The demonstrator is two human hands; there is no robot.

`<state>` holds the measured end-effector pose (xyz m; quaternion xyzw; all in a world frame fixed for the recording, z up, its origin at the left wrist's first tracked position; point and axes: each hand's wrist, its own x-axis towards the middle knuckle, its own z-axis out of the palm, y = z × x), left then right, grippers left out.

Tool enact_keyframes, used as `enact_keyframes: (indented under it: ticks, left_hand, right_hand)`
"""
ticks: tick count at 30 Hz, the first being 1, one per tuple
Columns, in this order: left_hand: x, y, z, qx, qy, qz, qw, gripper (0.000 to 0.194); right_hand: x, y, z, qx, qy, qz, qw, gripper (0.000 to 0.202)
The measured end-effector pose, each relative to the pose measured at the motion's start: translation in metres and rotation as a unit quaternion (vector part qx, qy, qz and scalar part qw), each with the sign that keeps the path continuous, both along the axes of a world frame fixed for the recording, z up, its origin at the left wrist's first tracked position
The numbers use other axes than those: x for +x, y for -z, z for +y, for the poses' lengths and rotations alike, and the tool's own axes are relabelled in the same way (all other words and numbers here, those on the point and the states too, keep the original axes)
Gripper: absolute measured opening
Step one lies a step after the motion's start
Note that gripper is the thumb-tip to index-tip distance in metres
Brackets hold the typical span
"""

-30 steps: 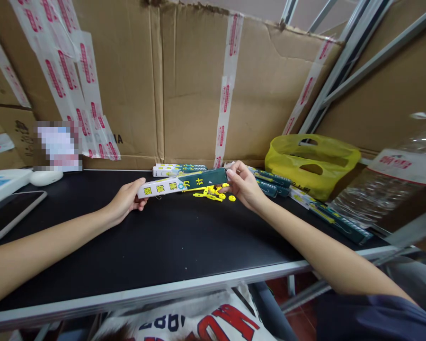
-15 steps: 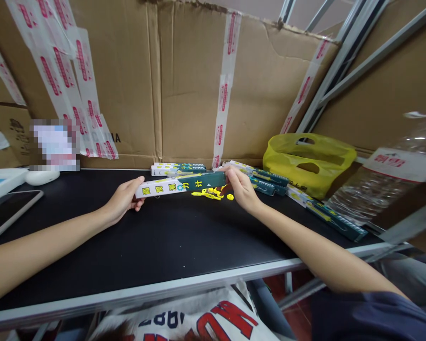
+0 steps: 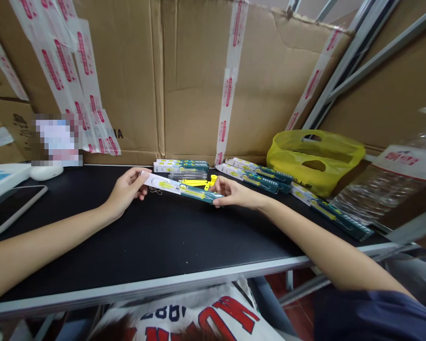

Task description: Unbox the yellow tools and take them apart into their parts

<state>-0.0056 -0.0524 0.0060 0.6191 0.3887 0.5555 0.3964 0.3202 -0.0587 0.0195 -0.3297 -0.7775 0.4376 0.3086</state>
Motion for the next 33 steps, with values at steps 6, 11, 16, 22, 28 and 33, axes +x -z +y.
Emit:
enact_keyframes:
  ticks: [6,11,16,22,28,33]
  left_hand:
    - [0.003,0.001,0.0,0.072,0.02,0.031,0.997,0.045]
    - [0.004,0.003,-0.004,0.097,0.037,0.06,0.993,0.042]
    - [0.007,0.0,-0.012,0.102,0.067,0.066,0.99,0.035]
    - [0.009,-0.003,-0.015,0.071,0.075,0.066,0.992,0.028]
    - [0.009,-0.001,-0.012,0.067,0.085,0.064,0.992,0.024]
    - [0.01,0.001,-0.01,0.061,0.077,0.063,0.993,0.021]
  right_hand:
    - [-0.005,0.001,-0.011,0.196,0.015,-0.181,0.964,0.054]
    - [-0.008,0.005,-0.006,0.301,0.14,-0.251,0.909,0.039]
    - [-0.001,0.003,0.004,0.41,0.178,-0.249,0.859,0.031]
    - [0.004,0.003,0.009,0.451,0.165,-0.254,0.839,0.028]
    - [0.004,0.004,0.01,0.458,0.171,-0.267,0.831,0.027]
    - [0.002,0.003,0.009,0.459,0.169,-0.287,0.824,0.028]
